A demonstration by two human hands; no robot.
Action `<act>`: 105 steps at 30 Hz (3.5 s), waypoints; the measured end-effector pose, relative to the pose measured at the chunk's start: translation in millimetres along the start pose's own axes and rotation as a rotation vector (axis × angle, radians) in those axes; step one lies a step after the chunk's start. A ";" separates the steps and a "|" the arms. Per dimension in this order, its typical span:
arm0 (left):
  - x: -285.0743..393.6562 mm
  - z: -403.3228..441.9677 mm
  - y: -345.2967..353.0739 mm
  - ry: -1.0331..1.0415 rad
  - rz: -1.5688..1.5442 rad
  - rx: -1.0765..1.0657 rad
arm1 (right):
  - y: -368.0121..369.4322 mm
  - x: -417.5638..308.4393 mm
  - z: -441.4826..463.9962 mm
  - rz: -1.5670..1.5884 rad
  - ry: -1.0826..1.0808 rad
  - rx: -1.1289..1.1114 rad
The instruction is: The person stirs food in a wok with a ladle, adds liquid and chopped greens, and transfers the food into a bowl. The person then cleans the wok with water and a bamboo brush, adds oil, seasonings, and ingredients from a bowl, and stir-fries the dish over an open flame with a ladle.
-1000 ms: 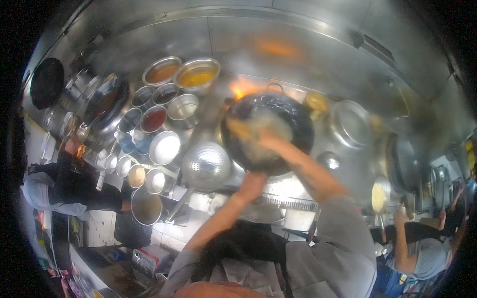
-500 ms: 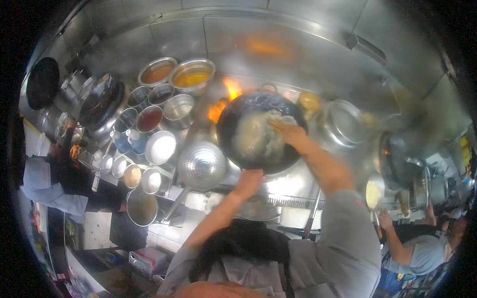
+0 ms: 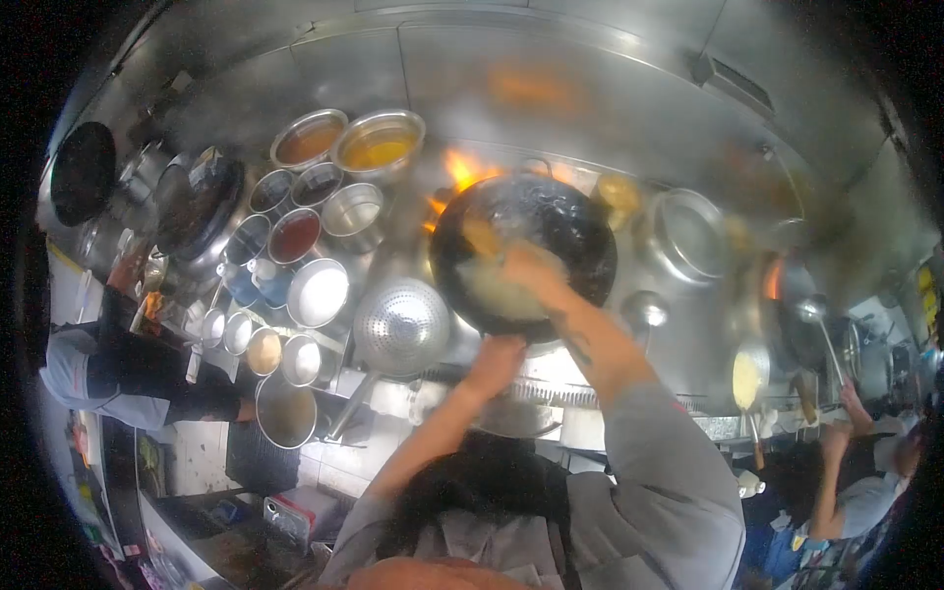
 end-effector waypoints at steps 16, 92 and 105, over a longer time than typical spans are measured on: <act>8.2 2.8 -9.2 -0.026 0.073 -0.016 | -63.9 92.3 -93.8 -0.689 -0.038 -0.206; -2.3 -2.5 -18.2 0.043 -0.193 -0.045 | -70.6 83.0 -71.0 -0.711 0.033 -0.143; 2.9 -6.9 -26.2 0.065 -0.169 0.000 | -56.0 64.1 -2.9 -0.497 0.119 -0.003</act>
Point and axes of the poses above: each hand's wrist, its own z-axis towards the middle knuckle, its own y-axis out of the palm, x = y × z, the point moved 1 cm from there along z, towards the middle knuckle, and after that the axes turned 15 degrees about -z, right-handed, at the moved point
